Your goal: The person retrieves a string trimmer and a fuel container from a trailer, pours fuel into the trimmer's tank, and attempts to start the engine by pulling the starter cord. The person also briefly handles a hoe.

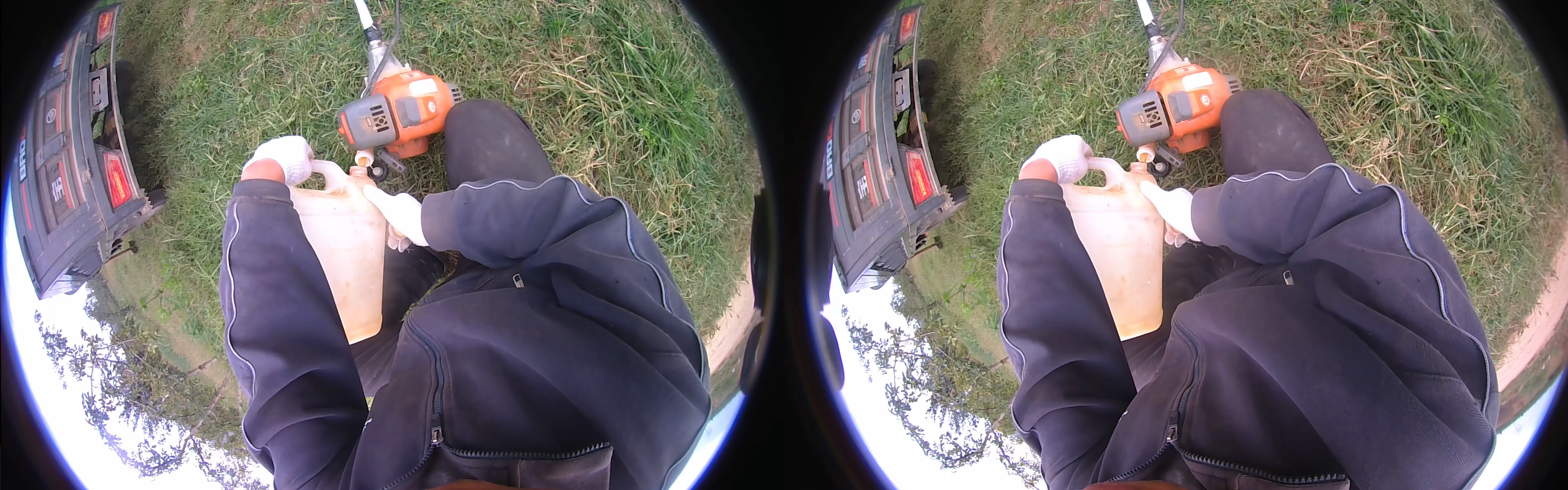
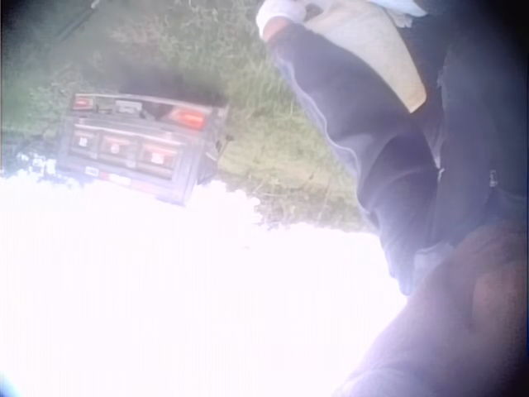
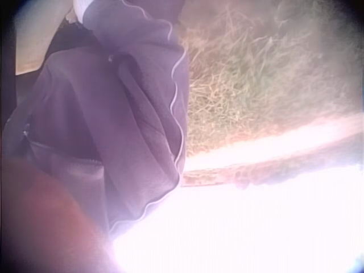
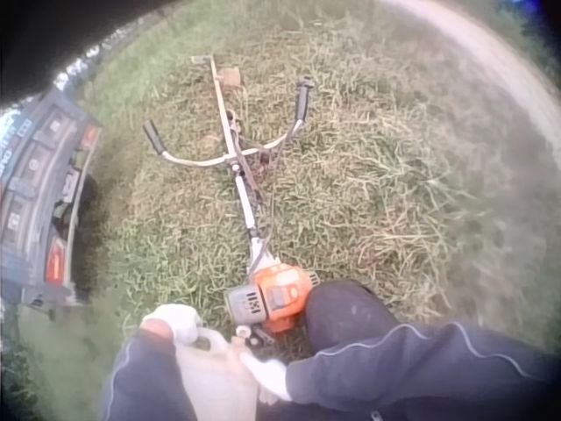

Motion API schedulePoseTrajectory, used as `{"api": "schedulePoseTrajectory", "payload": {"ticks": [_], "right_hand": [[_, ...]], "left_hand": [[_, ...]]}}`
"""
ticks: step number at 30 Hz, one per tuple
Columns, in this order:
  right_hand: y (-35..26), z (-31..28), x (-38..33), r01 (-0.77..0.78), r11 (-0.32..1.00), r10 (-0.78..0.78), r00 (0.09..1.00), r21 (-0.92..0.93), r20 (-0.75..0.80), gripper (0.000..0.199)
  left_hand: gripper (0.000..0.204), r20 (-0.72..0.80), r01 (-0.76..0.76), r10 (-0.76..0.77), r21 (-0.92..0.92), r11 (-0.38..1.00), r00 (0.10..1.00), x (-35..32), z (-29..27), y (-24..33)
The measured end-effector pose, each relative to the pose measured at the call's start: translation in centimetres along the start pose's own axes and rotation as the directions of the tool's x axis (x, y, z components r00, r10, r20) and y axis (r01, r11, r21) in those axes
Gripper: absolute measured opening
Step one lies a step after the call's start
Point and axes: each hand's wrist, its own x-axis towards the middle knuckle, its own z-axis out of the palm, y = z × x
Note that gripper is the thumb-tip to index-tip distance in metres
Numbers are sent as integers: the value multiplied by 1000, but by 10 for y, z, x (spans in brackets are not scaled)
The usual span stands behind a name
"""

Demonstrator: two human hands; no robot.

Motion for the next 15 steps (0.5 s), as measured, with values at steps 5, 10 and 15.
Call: {"api": "schedulePoseTrajectory", "payload": {"ticks": [5, 10, 15], "right_hand": [[-1, 0, -1, -3, 1000, 3, 1000, 28, 13, 102], [-1, 2, -1, 3, 999, -3, 1000, 51, 8, 100], [-1, 2, -2, 23, 998, -24, 1000, 62, 12, 98]], "left_hand": [[37, 9, 1, -1, 11, 1000, 1000, -1, -4, 3], [36, 32, 14, -15, 12, 1000, 999, -4, -10, 7], [34, 22, 26, -26, 26, 999, 999, -3, -12, 7]]}}
